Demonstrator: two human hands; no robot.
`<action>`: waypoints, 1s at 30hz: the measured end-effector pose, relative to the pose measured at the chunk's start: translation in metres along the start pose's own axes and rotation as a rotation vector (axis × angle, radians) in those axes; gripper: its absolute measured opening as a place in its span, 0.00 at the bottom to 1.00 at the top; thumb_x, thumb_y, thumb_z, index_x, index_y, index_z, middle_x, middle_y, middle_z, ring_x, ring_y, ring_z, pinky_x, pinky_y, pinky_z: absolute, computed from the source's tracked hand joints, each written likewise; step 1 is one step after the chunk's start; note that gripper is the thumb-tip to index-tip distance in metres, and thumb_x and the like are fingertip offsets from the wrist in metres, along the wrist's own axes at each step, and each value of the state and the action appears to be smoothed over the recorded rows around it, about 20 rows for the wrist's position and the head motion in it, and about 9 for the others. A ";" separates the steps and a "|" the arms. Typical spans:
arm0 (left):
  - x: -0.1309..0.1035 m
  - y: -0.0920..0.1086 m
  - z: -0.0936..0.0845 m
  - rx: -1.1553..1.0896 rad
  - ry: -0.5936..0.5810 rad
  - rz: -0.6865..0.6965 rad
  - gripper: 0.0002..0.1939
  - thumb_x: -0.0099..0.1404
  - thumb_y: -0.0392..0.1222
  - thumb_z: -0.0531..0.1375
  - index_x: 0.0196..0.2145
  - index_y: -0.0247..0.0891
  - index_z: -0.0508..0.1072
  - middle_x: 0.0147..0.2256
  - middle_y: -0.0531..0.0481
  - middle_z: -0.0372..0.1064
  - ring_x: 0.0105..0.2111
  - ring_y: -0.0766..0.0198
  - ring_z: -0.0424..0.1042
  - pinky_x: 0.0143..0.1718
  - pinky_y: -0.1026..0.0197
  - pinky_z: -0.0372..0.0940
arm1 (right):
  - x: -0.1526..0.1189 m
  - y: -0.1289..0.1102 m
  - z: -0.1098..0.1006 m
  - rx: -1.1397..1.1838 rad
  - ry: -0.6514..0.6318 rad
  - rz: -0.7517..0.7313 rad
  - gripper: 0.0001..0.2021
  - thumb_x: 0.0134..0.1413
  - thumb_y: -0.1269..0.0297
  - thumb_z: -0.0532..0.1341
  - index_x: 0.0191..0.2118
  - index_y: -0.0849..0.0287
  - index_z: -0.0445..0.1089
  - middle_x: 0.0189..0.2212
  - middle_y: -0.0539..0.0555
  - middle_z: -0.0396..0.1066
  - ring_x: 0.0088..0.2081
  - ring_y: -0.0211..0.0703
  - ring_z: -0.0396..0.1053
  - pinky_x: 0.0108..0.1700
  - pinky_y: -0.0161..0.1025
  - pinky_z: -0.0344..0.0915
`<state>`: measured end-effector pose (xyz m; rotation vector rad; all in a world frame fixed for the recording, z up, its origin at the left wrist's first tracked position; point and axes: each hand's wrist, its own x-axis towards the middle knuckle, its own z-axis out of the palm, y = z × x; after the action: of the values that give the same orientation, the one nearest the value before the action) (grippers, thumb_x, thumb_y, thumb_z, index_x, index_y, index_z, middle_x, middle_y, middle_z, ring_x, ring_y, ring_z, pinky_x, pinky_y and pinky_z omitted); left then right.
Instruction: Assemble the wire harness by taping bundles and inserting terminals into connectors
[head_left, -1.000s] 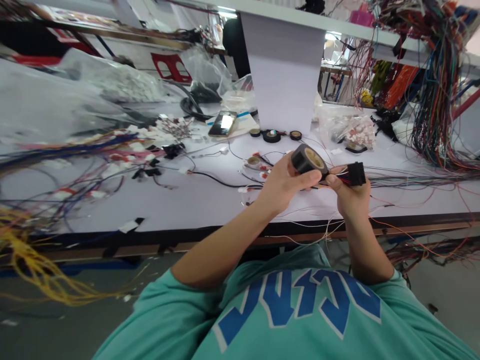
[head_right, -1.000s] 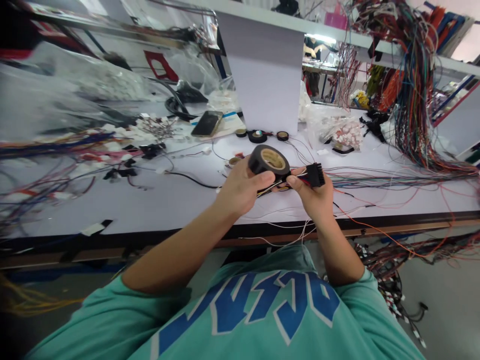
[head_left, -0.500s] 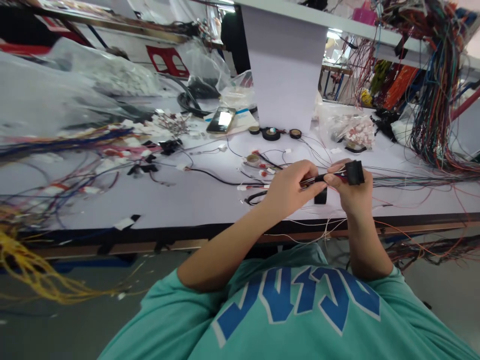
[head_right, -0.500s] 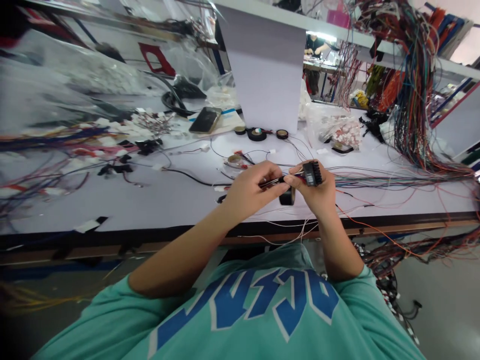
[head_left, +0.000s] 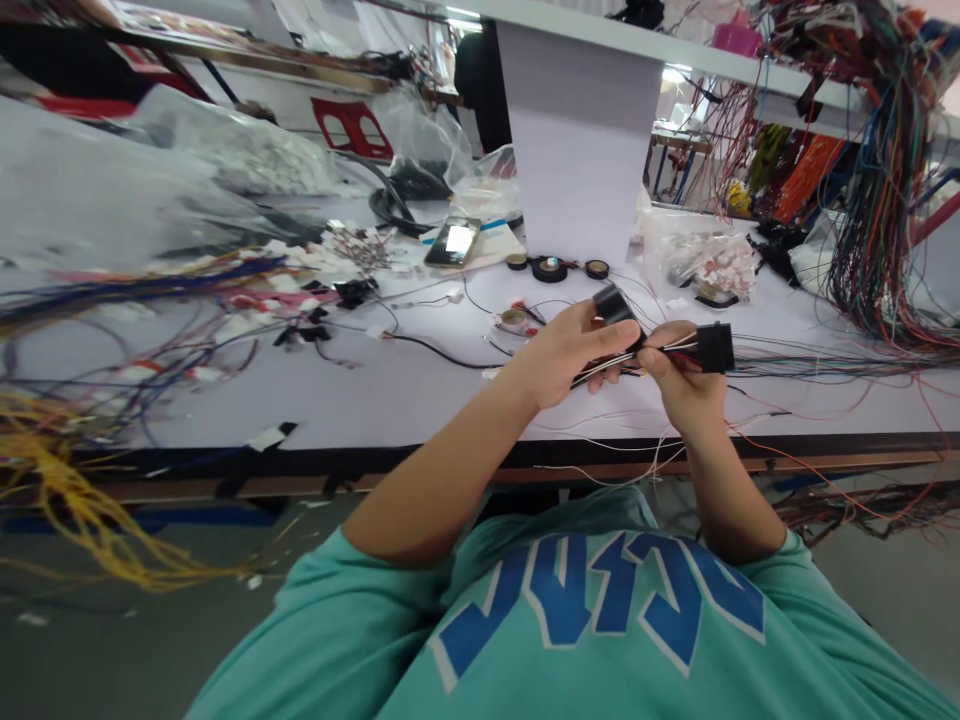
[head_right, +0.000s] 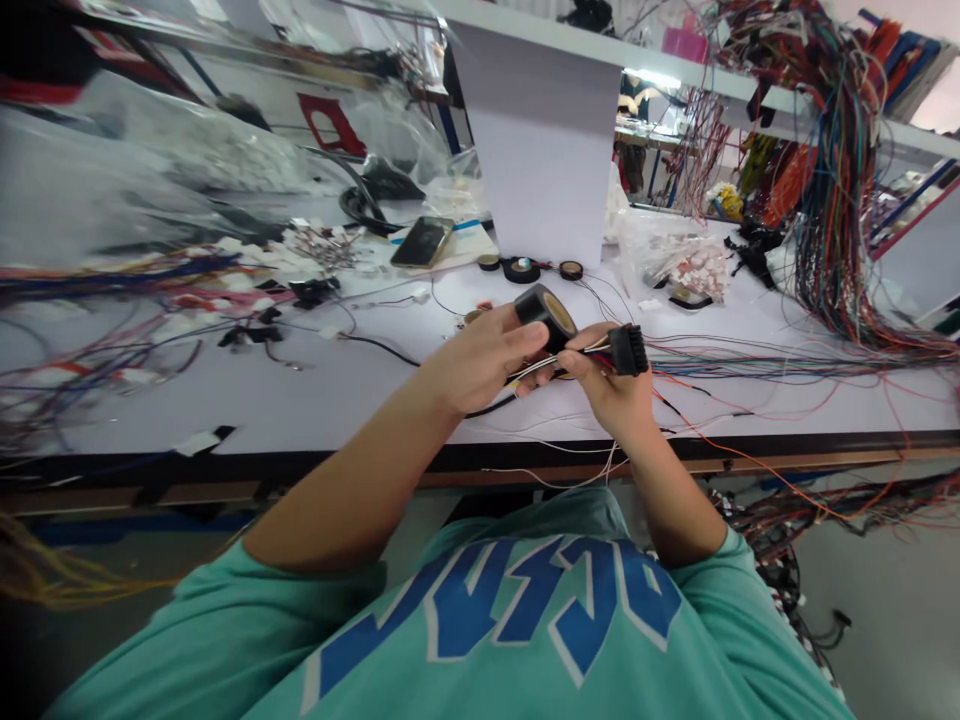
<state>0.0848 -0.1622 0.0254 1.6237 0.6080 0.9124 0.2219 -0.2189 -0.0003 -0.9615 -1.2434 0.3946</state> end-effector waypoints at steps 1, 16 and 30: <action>0.001 0.001 -0.001 -0.035 -0.047 -0.024 0.20 0.57 0.57 0.60 0.32 0.37 0.64 0.25 0.50 0.65 0.20 0.66 0.66 0.17 0.64 0.59 | 0.000 0.001 0.002 0.035 0.025 0.015 0.15 0.43 0.50 0.67 0.28 0.56 0.67 0.24 0.46 0.68 0.25 0.33 0.67 0.29 0.35 0.68; -0.015 -0.023 0.012 0.627 0.163 0.281 0.04 0.58 0.35 0.57 0.30 0.39 0.63 0.28 0.53 0.64 0.30 0.65 0.66 0.33 0.61 0.62 | 0.002 0.012 -0.004 0.070 -0.036 0.163 0.18 0.42 0.49 0.68 0.27 0.57 0.65 0.17 0.42 0.63 0.17 0.29 0.60 0.19 0.30 0.58; -0.002 -0.018 0.004 0.077 -0.082 -0.085 0.18 0.56 0.56 0.60 0.28 0.37 0.66 0.25 0.49 0.66 0.21 0.65 0.67 0.19 0.63 0.60 | -0.001 0.026 0.004 0.008 0.089 0.038 0.15 0.46 0.52 0.65 0.27 0.56 0.63 0.22 0.46 0.66 0.23 0.33 0.66 0.28 0.35 0.68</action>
<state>0.0882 -0.1618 0.0075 1.6826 0.6571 0.7649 0.2243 -0.2031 -0.0215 -0.9867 -1.1436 0.3822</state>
